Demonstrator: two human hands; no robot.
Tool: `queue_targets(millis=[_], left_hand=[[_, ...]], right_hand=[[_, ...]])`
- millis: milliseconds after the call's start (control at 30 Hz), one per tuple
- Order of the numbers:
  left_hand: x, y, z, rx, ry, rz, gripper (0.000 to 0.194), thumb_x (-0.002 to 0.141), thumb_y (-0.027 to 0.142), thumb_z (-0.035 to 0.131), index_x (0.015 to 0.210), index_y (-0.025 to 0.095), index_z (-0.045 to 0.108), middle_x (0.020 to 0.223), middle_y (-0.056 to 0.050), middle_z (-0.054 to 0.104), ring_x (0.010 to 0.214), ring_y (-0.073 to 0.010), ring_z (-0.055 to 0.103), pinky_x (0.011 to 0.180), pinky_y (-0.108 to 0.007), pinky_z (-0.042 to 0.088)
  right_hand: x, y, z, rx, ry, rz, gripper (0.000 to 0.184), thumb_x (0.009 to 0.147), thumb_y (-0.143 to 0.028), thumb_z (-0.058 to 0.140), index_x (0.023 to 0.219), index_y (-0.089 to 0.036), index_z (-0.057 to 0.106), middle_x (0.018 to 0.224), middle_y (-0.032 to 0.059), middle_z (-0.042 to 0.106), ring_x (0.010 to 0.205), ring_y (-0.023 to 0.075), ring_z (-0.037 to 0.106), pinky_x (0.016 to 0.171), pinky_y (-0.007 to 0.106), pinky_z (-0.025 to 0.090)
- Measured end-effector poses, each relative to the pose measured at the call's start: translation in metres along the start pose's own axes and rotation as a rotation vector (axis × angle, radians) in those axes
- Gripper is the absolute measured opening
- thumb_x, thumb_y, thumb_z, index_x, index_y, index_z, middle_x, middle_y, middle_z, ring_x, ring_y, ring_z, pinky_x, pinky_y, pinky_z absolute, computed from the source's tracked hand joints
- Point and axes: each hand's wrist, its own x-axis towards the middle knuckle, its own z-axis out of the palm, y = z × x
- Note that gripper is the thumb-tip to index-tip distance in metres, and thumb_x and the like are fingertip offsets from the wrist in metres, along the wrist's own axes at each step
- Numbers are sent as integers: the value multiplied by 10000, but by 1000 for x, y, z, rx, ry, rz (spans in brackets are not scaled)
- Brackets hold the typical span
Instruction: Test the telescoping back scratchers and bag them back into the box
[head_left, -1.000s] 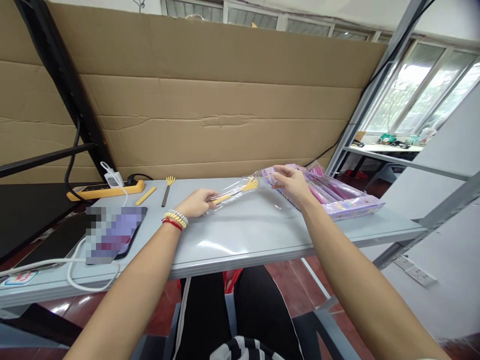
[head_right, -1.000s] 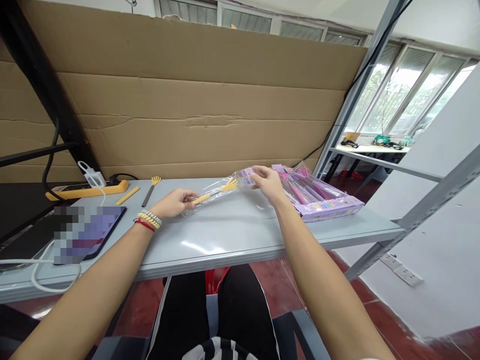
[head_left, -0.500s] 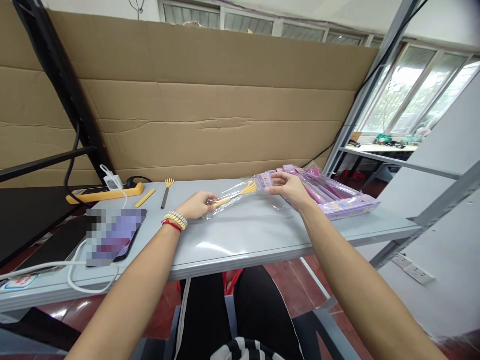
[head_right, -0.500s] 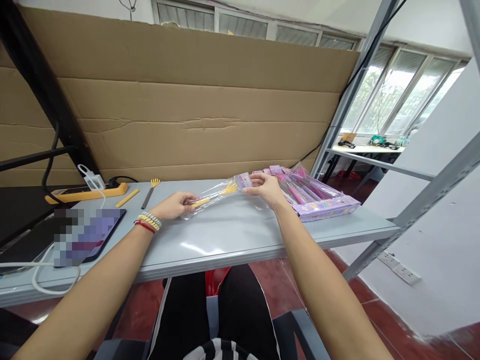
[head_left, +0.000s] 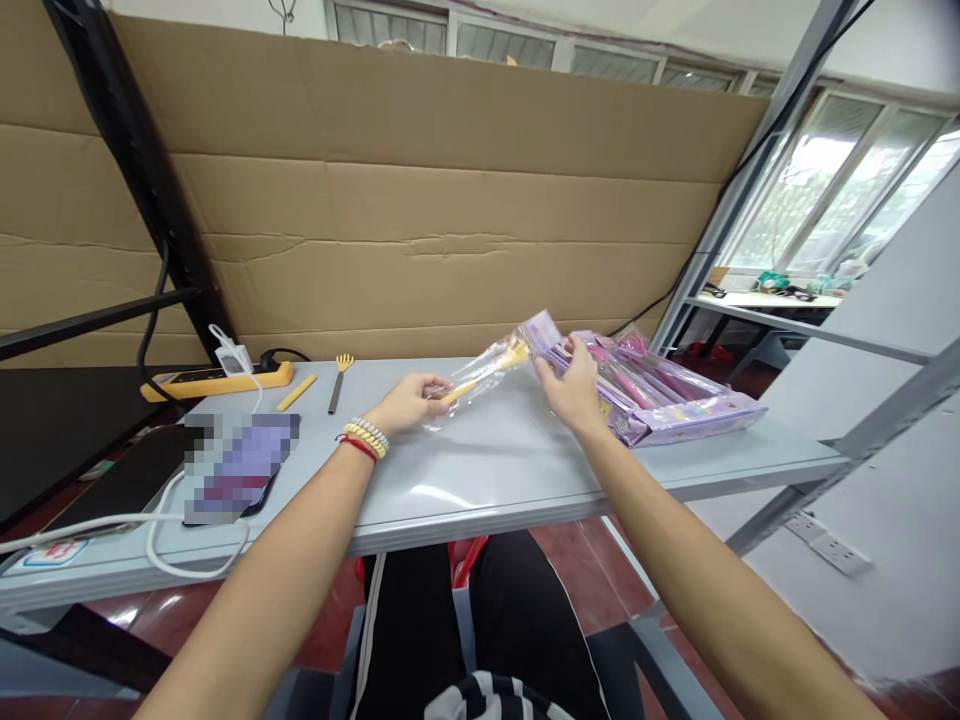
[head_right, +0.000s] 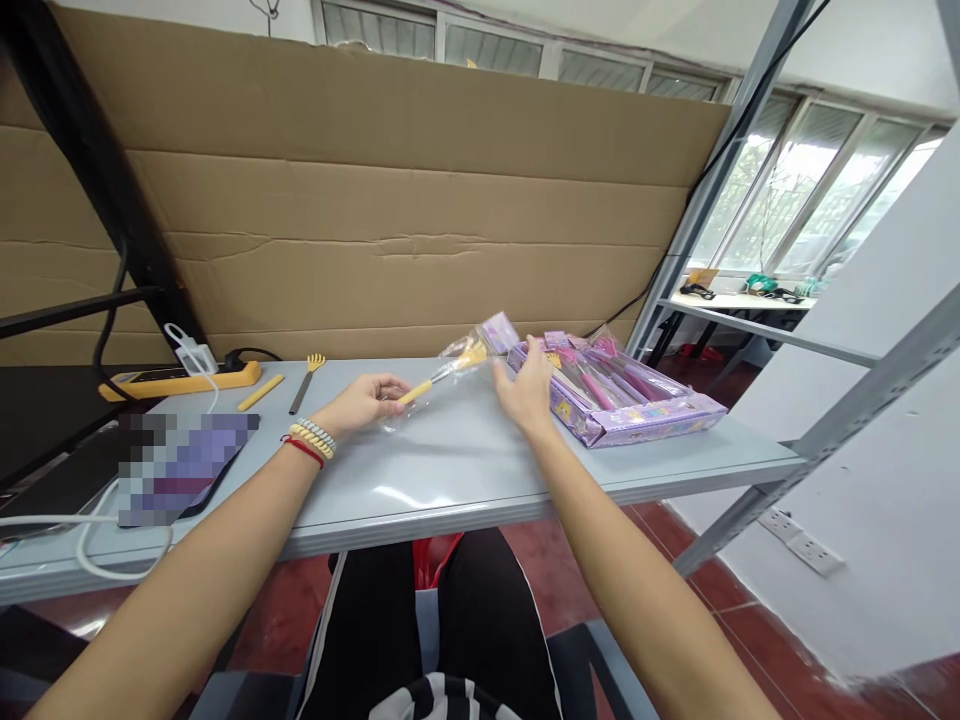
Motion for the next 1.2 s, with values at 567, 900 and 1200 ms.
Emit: queue_targets(millis=[567,900,1200], left_hand=[[9,-3,20,-486,246,131,457,497,314,844,829,127,591,736,-23,675,681,-131,614,751,-318,496],[-1,9,23,-469,-93,103,498,658,460,740,1051,166,656,1223,-138,617,1190,-269,521,968,-402,389],[-4,12,17,-231,4,45,393,701,389,691,1024,178,622,1280,-120,560,1176,-241,517,916,-368,442]], right_hand=[[-65,-84,54,135,-517,-152,336,663,-363,635,617,-211,339,582,-40,458,554,111,402,569,248,325],[-45,-51,33,-173,-352,-205,228,614,-221,500,557,-217,279,509,-28,398,505,107,338,536,254,252],[34,45,-72,-570,-214,-29,286,605,-329,535,519,-222,284,473,-17,374,488,117,348,511,270,249]])
